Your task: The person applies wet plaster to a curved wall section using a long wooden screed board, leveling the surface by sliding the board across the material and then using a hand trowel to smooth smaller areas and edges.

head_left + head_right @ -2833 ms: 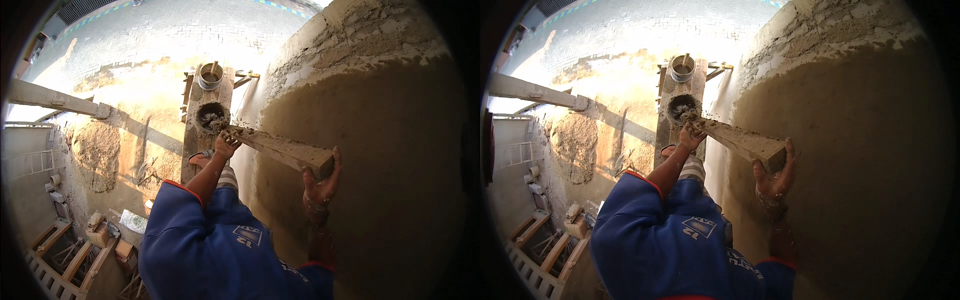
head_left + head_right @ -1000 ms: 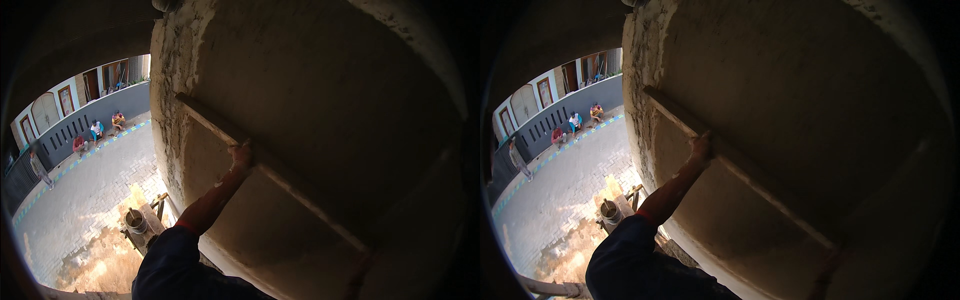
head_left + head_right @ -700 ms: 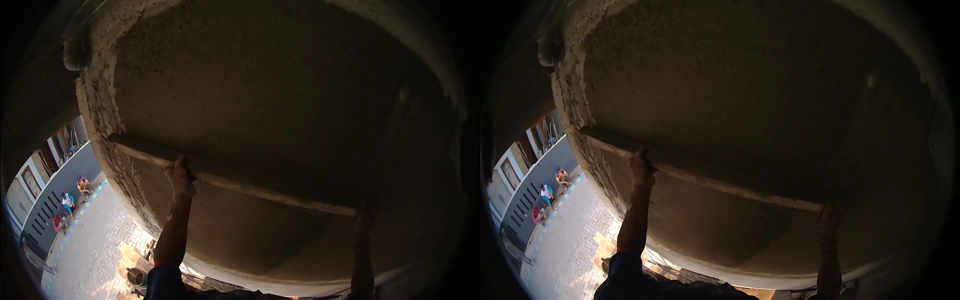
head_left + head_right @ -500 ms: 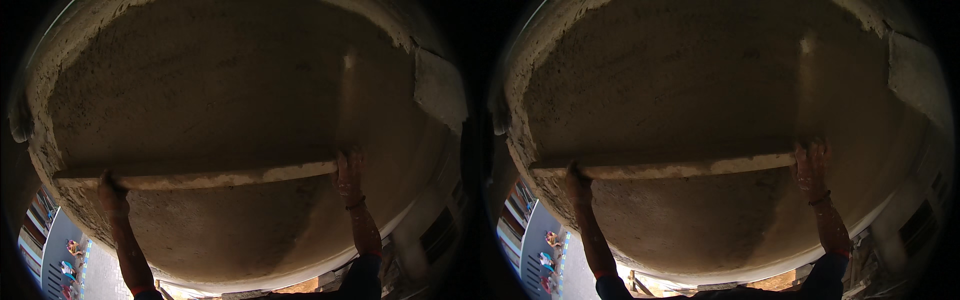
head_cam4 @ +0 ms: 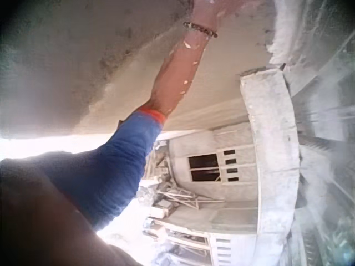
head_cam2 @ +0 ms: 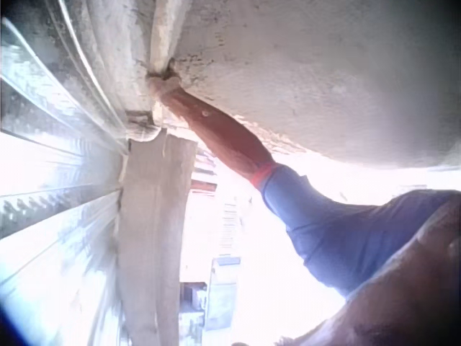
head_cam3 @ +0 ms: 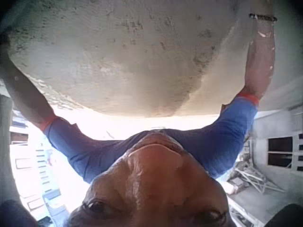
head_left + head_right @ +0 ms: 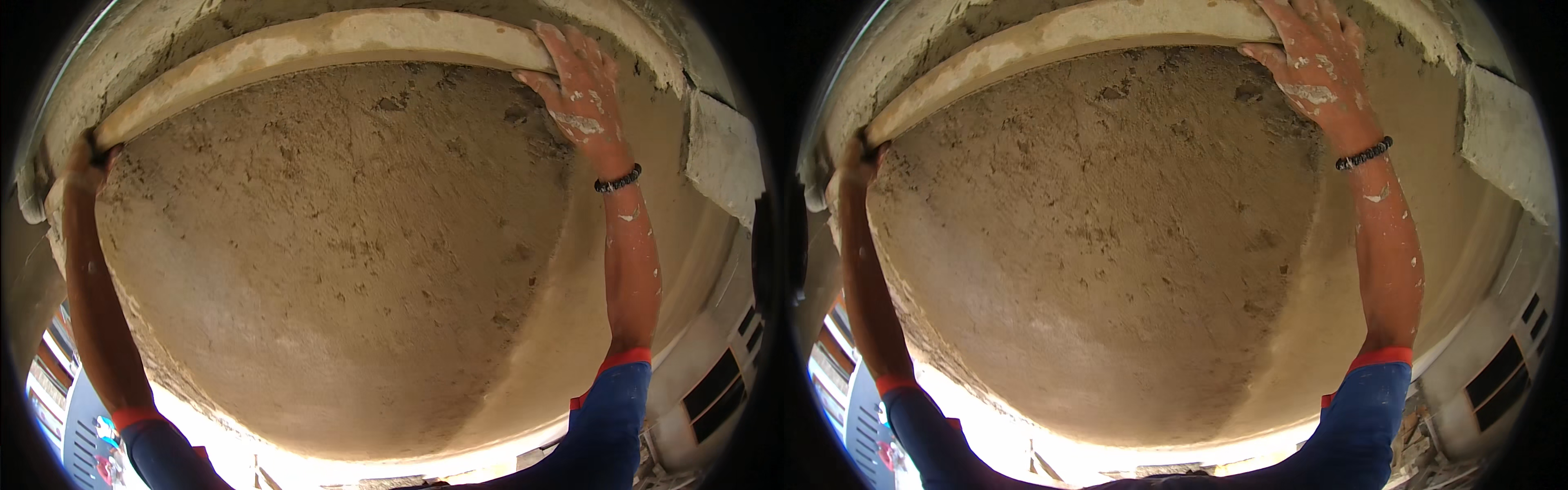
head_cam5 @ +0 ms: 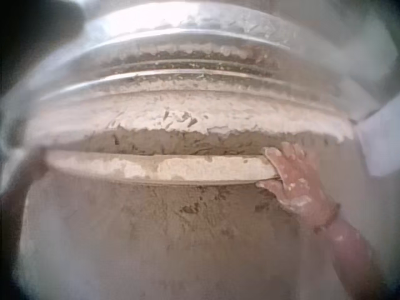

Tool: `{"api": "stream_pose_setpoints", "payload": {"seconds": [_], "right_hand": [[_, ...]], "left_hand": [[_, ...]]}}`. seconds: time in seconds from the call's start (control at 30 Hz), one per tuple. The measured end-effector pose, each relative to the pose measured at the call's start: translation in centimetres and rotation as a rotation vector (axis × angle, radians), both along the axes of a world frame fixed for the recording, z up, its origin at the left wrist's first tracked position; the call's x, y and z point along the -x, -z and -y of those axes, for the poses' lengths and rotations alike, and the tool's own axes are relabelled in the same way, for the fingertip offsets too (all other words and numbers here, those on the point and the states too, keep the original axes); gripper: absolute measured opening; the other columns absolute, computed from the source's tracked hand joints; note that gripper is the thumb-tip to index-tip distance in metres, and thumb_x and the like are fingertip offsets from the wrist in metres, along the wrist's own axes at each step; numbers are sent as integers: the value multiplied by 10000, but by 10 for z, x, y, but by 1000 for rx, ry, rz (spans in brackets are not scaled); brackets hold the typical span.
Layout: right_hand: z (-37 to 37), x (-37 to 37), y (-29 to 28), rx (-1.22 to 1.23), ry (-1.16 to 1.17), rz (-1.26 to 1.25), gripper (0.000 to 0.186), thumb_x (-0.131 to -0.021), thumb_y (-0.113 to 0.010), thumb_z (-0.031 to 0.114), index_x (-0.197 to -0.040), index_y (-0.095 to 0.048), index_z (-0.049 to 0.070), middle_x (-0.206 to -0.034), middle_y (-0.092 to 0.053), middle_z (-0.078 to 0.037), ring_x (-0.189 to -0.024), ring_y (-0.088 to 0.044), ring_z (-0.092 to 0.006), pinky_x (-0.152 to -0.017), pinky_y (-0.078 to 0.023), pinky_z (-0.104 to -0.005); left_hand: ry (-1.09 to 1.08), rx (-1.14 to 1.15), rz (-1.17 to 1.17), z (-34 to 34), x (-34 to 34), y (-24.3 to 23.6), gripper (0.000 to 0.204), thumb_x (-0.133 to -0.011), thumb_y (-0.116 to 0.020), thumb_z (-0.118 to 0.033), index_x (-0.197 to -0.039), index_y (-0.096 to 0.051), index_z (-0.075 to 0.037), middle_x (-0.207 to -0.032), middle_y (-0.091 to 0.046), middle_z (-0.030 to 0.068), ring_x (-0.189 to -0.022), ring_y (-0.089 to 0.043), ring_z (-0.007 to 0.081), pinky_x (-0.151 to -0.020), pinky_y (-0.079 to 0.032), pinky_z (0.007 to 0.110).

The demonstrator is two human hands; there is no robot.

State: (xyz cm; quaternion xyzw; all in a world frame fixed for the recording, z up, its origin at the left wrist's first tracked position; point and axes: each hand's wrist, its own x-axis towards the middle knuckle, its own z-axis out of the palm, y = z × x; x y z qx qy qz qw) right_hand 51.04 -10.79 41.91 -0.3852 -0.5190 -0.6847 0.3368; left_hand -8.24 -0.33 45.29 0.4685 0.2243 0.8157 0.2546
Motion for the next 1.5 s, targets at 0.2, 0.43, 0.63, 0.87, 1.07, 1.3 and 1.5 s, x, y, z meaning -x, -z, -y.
{"api": "stream_pose_setpoints", "payload": {"seconds": [0.2, 0.43, 0.63, 0.87, 1.07, 1.3, 1.5], "right_hand": [[12, -13, 26, 144, -79, -32, 534, -753, -641, 305, -1231, -470, 139, -1118, -491, -100, -1064, -435, -304, -908, -305, -452], [55, -119, 119, 269, 37, -129, 525, -698, -649, 176, -1182, -482, 61, -1052, -465, -197, -1012, -436, -384, -909, -311, -490], [51, -135, 138, 340, 72, -260, 523, -720, -625, 194, -1196, -468, 47, -1076, -439, -207, -1036, -400, -417, -926, -293, -504], [15, -85, 23, 42, 121, -188, 598, -805, -590, 403, -1315, -410, 147, -1291, -449, -178, -1252, -335, -363, -1043, -212, -484], [-1, -57, -72, -138, 169, -109, 604, -809, -575, 444, -1319, -401, 171, -1331, -421, -118, -1269, -319, -336, -1048, -219, -454], [3, -38, -108, -31, -10, 107, 585, -834, -541, 448, -1326, -386, 172, -1324, -431, -102, -1258, -341, -307, -1050, -221, -440], [9, -41, -24, 93, 24, -68, 575, -800, -589, 387, -1304, -421, 167, -1292, -421, -184, -1229, -344, -346, -1023, -223, -462]], "left_hand": [[-7, 284, -6, -11, 5, 28, 375, -891, -467, -306, -1040, -434, 36, -817, -581, 171, -597, -605, 282, -422, -537, 323], [95, 315, 184, 48, -151, 142, 430, -860, -528, -250, -1114, -451, 89, -1072, -500, 275, -849, -601, 312, -582, -581, 332], [1, 286, 190, 59, -182, 122, 428, -876, -500, -251, -1146, -435, 75, -1009, -518, 238, -726, -611, 259, -516, -566, 292], [-47, 168, -18, 49, -114, 9, 305, -946, -289, -139, -1188, -376, 24, -954, -529, 256, -584, -606, 259, -455, -569, 277], [8, 110, 96, 13, -42, -56, 324, -890, -484, -195, -1046, -424, 83, -929, -530, 287, -654, -635, 342, -510, -596, 306], [101, 145, 142, 4, -12, -64, 353, -874, -527, -225, -1055, -448, 68, -926, -543, 250, -676, -633, 326, -551, -598, 317], [-52, 191, 79, 23, -50, -15, 357, -891, -496, -275, -988, -434, 63, -773, -572, 195, -539, -611, 254, -430, -569, 283]]}}
